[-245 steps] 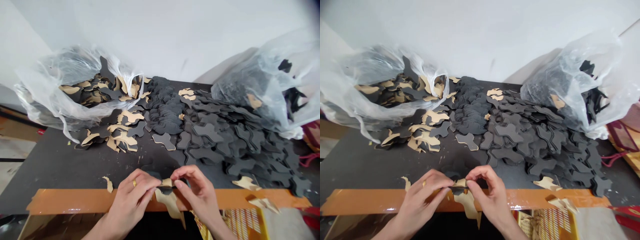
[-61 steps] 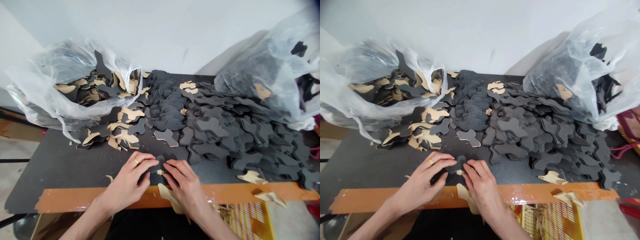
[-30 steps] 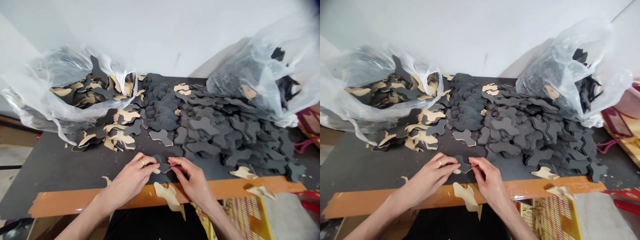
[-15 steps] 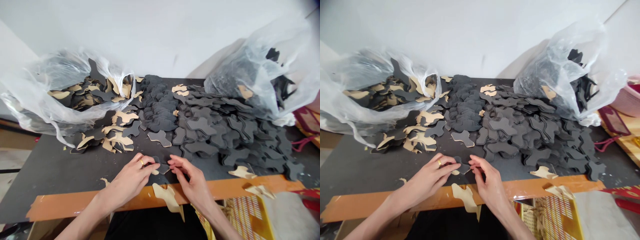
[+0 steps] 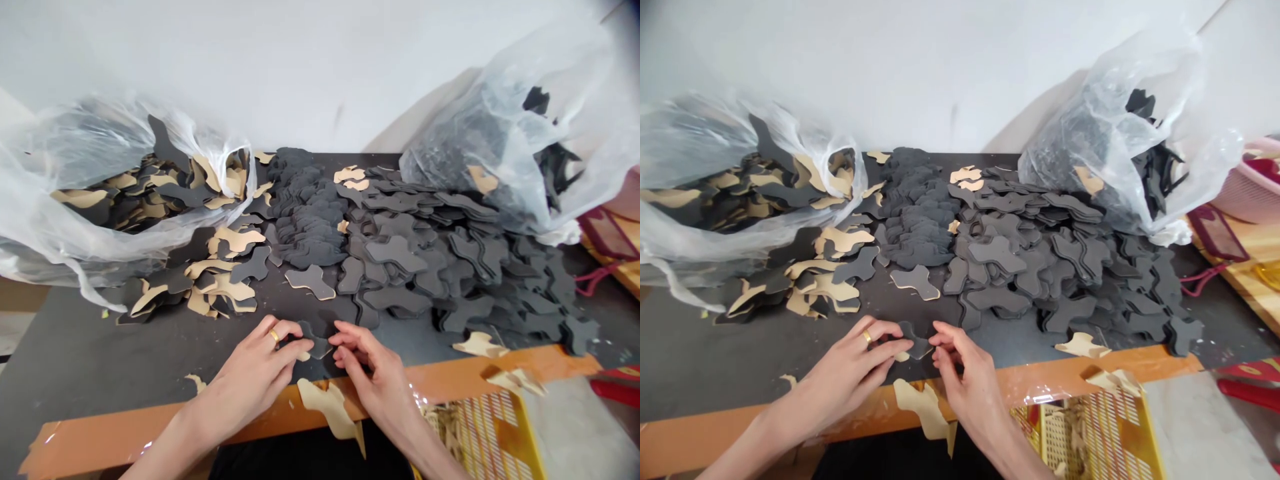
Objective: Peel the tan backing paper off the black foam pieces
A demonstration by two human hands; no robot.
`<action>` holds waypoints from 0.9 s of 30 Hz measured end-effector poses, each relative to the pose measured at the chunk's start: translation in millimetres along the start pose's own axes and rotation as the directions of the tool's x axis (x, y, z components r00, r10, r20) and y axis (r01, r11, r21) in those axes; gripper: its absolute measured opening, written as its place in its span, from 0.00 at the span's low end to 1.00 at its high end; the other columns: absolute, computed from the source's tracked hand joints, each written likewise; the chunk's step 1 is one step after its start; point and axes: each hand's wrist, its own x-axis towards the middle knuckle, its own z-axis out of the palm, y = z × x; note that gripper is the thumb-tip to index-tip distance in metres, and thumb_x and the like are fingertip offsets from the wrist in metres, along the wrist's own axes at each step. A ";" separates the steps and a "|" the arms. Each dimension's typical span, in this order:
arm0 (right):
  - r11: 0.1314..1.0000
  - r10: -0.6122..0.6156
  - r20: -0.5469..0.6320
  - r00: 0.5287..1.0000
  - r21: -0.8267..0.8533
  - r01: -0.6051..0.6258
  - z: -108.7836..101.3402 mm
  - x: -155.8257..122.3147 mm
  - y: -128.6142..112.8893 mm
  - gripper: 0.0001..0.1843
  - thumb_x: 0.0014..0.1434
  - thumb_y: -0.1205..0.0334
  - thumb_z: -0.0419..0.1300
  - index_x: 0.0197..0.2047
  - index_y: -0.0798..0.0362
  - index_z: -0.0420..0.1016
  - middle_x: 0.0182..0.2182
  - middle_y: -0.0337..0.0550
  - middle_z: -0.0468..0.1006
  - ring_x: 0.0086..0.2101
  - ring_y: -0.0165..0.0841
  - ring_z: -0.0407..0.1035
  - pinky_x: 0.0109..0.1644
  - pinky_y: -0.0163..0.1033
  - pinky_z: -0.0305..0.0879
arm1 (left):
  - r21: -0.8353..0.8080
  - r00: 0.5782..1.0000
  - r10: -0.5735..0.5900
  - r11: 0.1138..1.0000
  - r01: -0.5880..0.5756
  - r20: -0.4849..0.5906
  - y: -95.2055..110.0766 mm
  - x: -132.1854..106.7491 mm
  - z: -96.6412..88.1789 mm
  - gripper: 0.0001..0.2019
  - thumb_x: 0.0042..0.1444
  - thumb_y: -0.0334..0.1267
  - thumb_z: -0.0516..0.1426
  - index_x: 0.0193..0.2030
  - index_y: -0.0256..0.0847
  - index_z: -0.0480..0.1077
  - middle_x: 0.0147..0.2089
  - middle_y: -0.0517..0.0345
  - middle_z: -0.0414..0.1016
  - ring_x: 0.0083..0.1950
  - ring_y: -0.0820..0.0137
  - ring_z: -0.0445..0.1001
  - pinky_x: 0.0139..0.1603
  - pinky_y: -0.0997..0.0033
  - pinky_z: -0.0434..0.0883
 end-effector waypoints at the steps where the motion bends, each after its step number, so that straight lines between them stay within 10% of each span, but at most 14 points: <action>1: 1.000 0.001 0.000 1.000 0.003 -0.001 -0.4 0.1 0.2 0.17 0.66 0.63 0.53 0.57 0.48 0.69 0.42 0.43 0.79 0.34 0.30 0.77 0.41 0.38 0.79 | -0.013 1.000 -0.008 1.000 0.007 -0.009 0.2 1.0 0.8 0.16 0.65 0.27 0.51 0.55 0.45 0.70 0.52 0.52 0.69 0.50 0.63 0.66 0.51 0.61 0.70; 27: 0.967 -0.133 0.060 0.989 -0.211 0.142 -1.3 8.4 -10.9 0.15 0.64 0.69 0.55 0.53 0.48 0.72 0.38 0.40 0.76 0.33 0.29 0.72 0.38 0.35 0.73 | 0.017 0.991 0.002 1.000 0.000 -0.132 -0.5 -0.8 5.1 0.08 0.67 0.32 0.52 0.43 0.44 0.72 0.48 0.56 0.74 0.45 0.65 0.69 0.43 0.65 0.71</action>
